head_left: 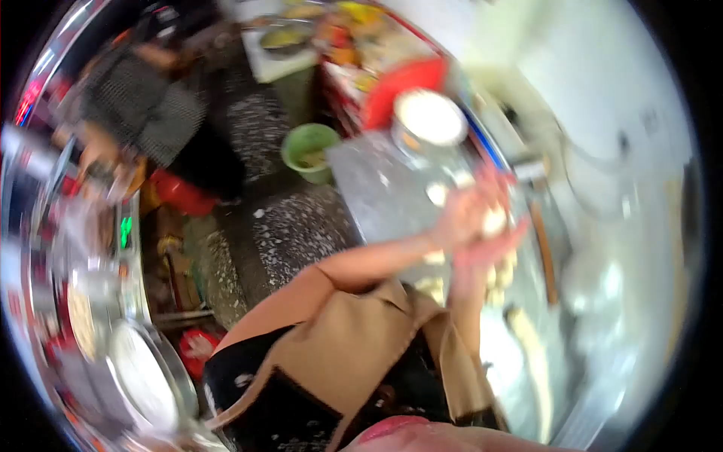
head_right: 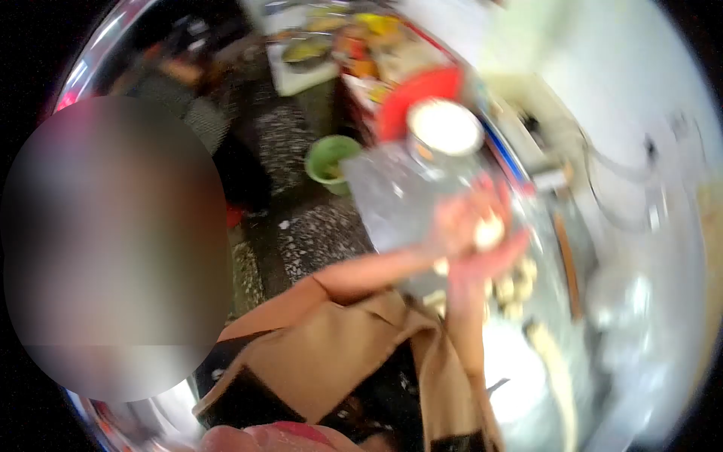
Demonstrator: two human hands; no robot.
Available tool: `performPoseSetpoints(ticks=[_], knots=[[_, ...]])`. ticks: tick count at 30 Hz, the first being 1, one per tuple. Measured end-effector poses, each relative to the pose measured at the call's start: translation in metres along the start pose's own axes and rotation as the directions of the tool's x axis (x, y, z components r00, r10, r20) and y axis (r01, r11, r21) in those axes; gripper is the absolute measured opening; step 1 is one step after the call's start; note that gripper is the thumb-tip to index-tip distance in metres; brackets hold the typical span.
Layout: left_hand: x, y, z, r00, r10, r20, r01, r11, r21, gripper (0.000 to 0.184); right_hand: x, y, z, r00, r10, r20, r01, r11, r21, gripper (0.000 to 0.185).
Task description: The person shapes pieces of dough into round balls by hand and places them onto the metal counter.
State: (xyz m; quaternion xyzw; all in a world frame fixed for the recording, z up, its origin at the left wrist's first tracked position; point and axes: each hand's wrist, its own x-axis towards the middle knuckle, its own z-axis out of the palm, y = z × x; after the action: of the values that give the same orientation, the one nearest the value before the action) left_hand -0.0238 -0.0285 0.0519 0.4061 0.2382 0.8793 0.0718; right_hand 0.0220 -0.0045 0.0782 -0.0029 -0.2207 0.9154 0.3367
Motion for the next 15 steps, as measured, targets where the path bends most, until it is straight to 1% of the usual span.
performPoseSetpoints(ticks=[1, 2, 3, 4, 5, 6, 7, 8, 9, 10, 11, 12, 14, 15], knots=[[-0.004, -0.008, -0.01, 0.985, -0.17, -0.012, 0.17, 0.985, 0.025, 0.012, 0.012, -0.002, -0.001, 0.996, -0.048, -0.07, 0.046, 0.998, -0.035, 0.085], [0.011, 0.011, 0.001, 0.988, -0.152, 0.034, 0.145, 0.976, 0.165, 0.027, 0.022, -0.003, -0.015, 0.995, -0.086, -0.059, 0.081, 0.994, -0.077, 0.085], [0.017, 0.005, -0.006, 0.904, -0.424, -0.049, 0.426, 0.904, 0.042, 0.049, 0.025, -0.008, -0.008, 0.984, -0.159, -0.083, 0.141, 0.97, -0.199, 0.084], [0.02, 0.018, -0.003, 0.828, -0.554, -0.093, 0.538, 0.829, -0.153, 0.061, 0.029, -0.01, 0.001, 0.971, -0.222, -0.085, 0.186, 0.933, -0.307, 0.084], [0.021, 0.016, -0.006, 0.784, -0.608, -0.124, 0.552, 0.775, -0.309, 0.061, 0.032, -0.009, -0.007, 0.959, -0.282, -0.002, 0.249, 0.851, -0.462, 0.086], [0.019, 0.014, -0.006, 0.7, -0.694, -0.169, 0.562, 0.681, -0.469, 0.053, 0.032, -0.006, -0.013, 0.948, -0.307, 0.085, 0.295, 0.746, -0.597, 0.089], [0.021, 0.012, -0.002, 0.627, -0.724, -0.287, 0.579, 0.68, -0.451, 0.048, 0.026, -0.001, -0.009, 0.942, -0.303, 0.148, 0.325, 0.705, -0.63, 0.089], [0.025, 0.01, -0.001, 0.549, -0.73, -0.408, 0.594, 0.684, -0.425, 0.044, 0.019, 0.003, -0.005, 0.935, -0.286, 0.212, 0.353, 0.668, -0.656, 0.089], [0.027, 0.008, -0.004, 0.54, -0.74, -0.4, 0.607, 0.672, -0.424, 0.044, 0.021, 0.006, -0.01, 0.908, -0.352, 0.226, 0.417, 0.738, -0.53, 0.085], [0.032, 0.004, -0.009, 0.485, -0.78, -0.395, 0.551, 0.623, -0.555, 0.041, 0.022, 0.003, -0.015, 0.906, -0.363, 0.216, 0.421, 0.735, -0.532, 0.085], [0.035, 0.0, -0.013, 0.429, -0.818, -0.383, 0.476, 0.565, -0.675, 0.038, 0.022, -0.004, -0.019, 0.885, -0.453, 0.107, 0.444, 0.752, -0.488, 0.084], [0.033, -0.004, -0.02, 0.422, -0.824, -0.378, 0.483, 0.557, -0.675, 0.038, 0.019, -0.01, -0.02, 0.848, -0.529, -0.007, 0.472, 0.762, -0.444, 0.083], [0.024, -0.018, -0.035, 0.541, -0.792, -0.283, 0.476, 0.566, -0.673, 0.036, 0.016, -0.011, -0.024, 0.844, -0.534, -0.05, 0.452, 0.759, -0.469, 0.081], [0.018, -0.019, -0.031, 0.596, -0.737, -0.32, 0.521, 0.658, -0.544, 0.035, 0.013, -0.004, -0.025, 0.862, -0.497, -0.097, 0.395, 0.78, -0.486, 0.08]])
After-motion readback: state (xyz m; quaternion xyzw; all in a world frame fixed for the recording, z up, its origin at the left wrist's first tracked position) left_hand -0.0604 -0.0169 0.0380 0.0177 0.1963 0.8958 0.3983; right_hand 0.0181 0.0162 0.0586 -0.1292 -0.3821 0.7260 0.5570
